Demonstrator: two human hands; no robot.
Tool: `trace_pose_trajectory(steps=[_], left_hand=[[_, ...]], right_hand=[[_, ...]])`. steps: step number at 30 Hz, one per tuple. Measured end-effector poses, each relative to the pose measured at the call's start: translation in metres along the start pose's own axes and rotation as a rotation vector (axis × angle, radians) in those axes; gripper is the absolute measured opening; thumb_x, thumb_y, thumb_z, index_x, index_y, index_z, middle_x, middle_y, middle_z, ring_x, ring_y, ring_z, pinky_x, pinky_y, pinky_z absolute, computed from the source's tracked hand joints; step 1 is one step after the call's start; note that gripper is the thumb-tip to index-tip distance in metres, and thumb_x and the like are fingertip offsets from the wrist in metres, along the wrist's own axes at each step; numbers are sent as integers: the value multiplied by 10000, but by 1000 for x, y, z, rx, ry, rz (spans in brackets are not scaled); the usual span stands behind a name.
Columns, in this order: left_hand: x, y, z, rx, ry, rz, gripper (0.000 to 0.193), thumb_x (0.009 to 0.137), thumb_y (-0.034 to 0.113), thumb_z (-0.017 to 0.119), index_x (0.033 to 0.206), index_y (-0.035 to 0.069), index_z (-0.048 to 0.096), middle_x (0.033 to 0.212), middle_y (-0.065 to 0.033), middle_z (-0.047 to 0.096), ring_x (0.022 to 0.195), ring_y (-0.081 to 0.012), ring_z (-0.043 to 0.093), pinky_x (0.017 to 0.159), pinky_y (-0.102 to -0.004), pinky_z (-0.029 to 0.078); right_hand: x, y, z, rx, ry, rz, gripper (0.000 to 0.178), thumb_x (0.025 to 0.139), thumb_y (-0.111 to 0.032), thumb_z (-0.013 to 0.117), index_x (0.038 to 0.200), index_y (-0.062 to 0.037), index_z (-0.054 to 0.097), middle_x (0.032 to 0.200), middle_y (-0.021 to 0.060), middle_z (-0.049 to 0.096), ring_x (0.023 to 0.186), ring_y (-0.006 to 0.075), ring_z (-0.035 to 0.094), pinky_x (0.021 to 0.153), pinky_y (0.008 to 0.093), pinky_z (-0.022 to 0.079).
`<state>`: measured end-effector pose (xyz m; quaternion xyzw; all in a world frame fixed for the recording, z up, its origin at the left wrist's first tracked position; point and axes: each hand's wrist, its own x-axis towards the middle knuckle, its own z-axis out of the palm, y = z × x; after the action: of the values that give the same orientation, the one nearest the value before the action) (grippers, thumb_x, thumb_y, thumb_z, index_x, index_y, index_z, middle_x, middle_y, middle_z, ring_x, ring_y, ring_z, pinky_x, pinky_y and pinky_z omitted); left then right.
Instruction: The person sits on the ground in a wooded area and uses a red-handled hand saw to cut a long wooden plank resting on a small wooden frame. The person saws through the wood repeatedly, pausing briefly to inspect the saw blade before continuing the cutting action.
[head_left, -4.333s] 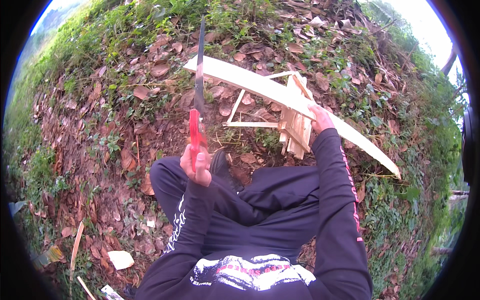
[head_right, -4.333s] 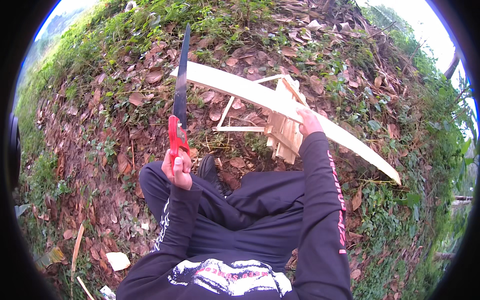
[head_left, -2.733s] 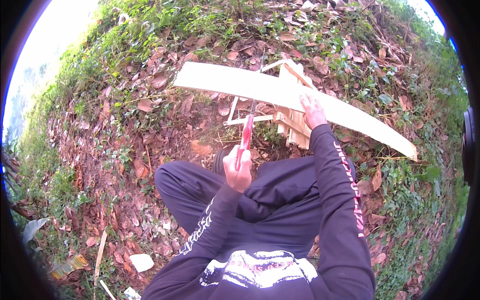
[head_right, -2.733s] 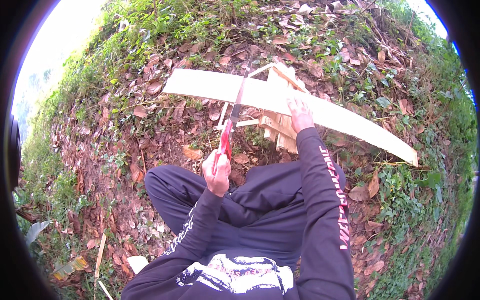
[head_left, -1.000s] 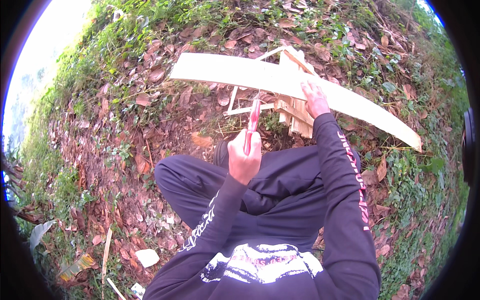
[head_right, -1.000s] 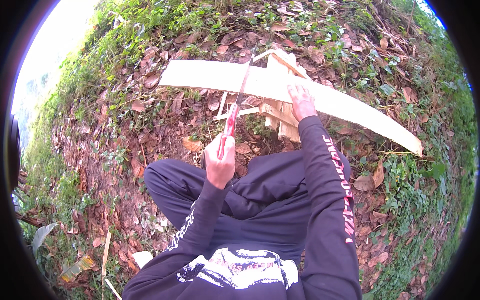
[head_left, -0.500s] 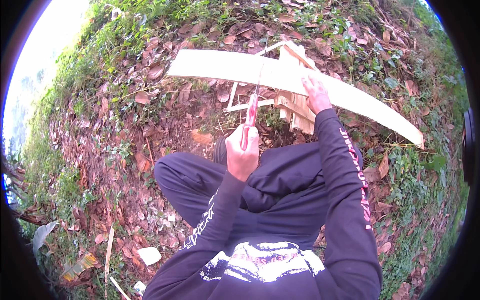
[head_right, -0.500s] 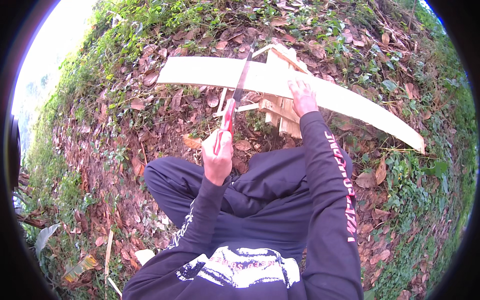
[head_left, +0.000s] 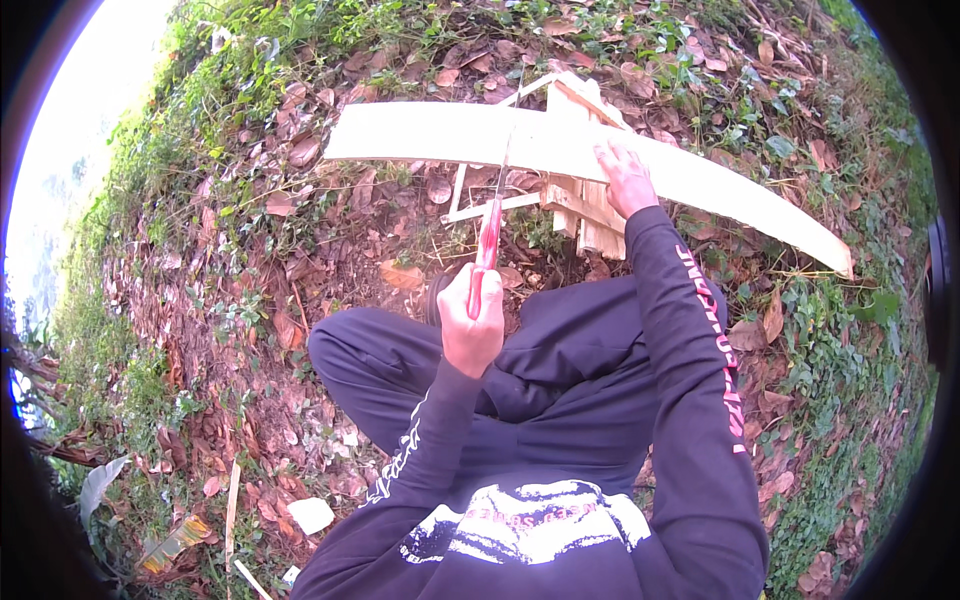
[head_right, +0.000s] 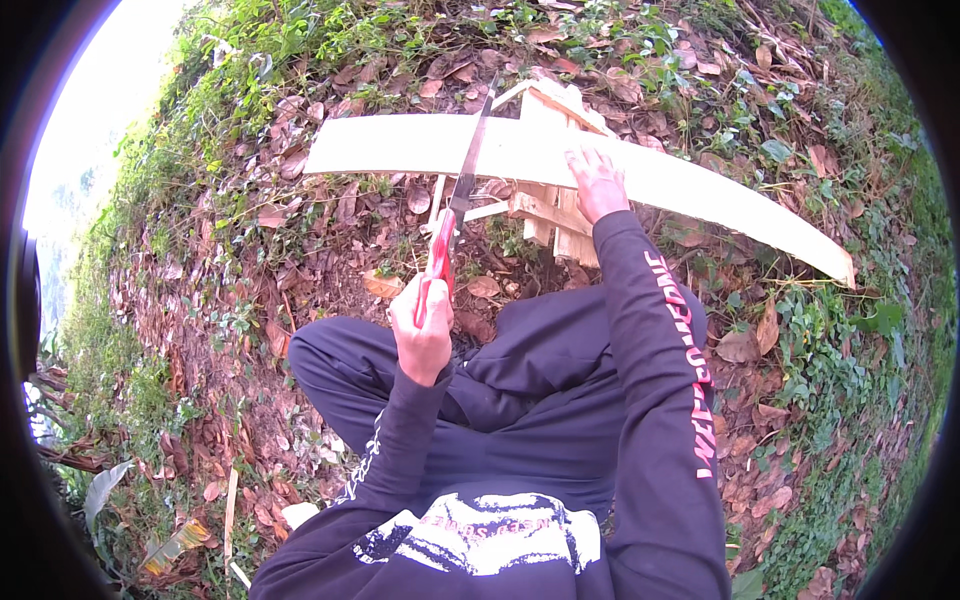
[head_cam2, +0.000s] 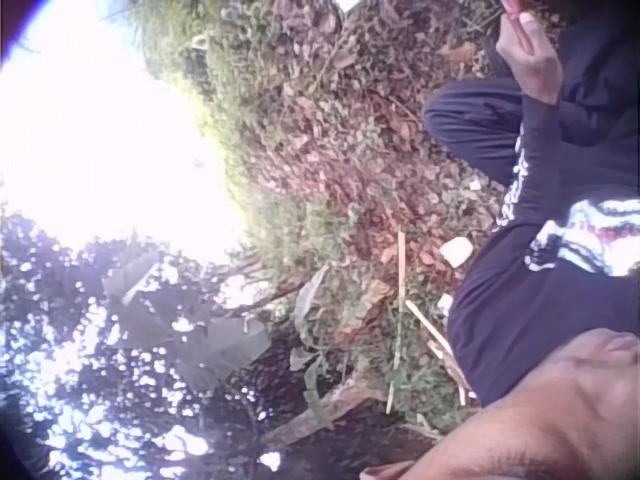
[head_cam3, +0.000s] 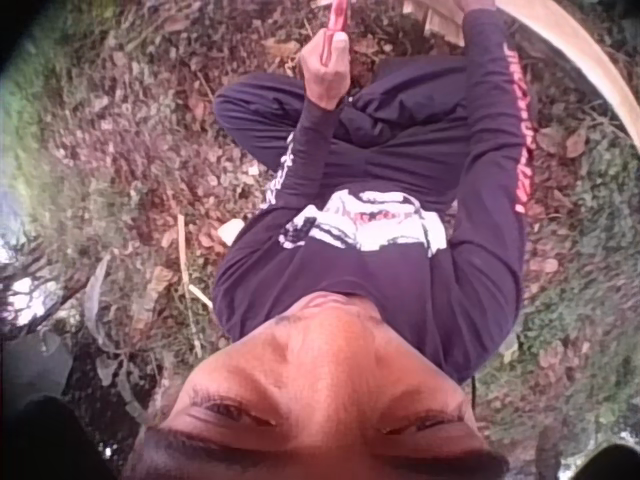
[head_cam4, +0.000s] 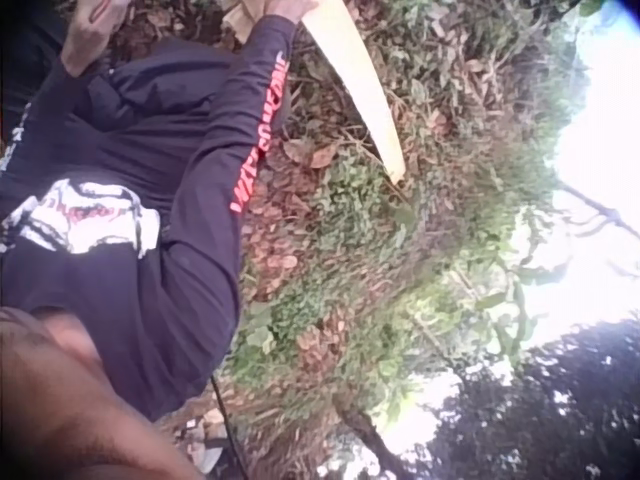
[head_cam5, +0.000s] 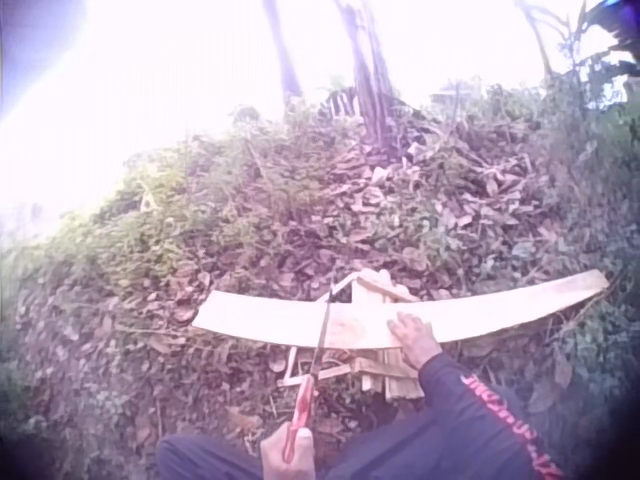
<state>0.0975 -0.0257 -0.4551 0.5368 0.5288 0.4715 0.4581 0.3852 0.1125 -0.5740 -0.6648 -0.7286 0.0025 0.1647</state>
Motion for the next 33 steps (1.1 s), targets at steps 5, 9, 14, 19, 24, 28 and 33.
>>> trace_pose_trajectory(steps=[5,9,14,19,24,28,33], left_hand=[[27,-14,0,338,7,377,146,908,61,535,811,-43,569,650,-136,533,553,-236,511,536,-354,397],[40,-15,9,394,69,459,139,901,53,541,812,-47,579,667,-148,555,569,-247,537,546,-350,408],[18,-8,6,-82,29,-39,182,921,88,536,787,-30,568,575,-44,501,519,-96,451,491,-293,363],[11,-7,6,62,28,88,172,914,83,542,786,-29,565,594,-68,517,519,-118,467,493,-305,369],[39,-32,7,789,39,682,168,751,-41,665,915,-25,630,940,-169,645,784,-313,619,692,-390,510],[27,-7,7,384,53,383,112,865,71,588,832,-35,597,644,-119,568,527,-214,542,513,-340,421],[-18,23,-24,-134,85,169,182,861,106,544,832,-67,589,548,-18,503,476,-81,480,456,-259,353]], right_hand=[[2,-5,-4,-23,16,-6,624,728,102,537,1319,-95,549,1358,184,513,1252,366,477,1040,464,411],[2,-7,-6,-27,-22,42,629,737,94,543,1330,-117,543,1368,170,505,1264,355,470,1038,475,414],[-1,-1,-1,-5,-12,24,620,746,89,542,1328,-125,543,1378,156,495,1263,346,470,1039,475,414],[1,-1,-1,-13,-52,46,623,756,73,551,1341,-139,526,1386,132,480,1275,339,453,1036,520,403],[1,-8,-3,-20,17,13,610,745,93,522,1323,-102,544,1361,169,503,1252,357,478,1037,485,416],[5,-1,-3,-4,-76,33,624,743,44,575,1341,-128,526,1388,128,475,1279,337,456,1051,529,393],[29,44,-15,47,-39,-94,458,717,-39,620,1173,-89,639,1128,168,646,1095,359,597,959,438,494]])
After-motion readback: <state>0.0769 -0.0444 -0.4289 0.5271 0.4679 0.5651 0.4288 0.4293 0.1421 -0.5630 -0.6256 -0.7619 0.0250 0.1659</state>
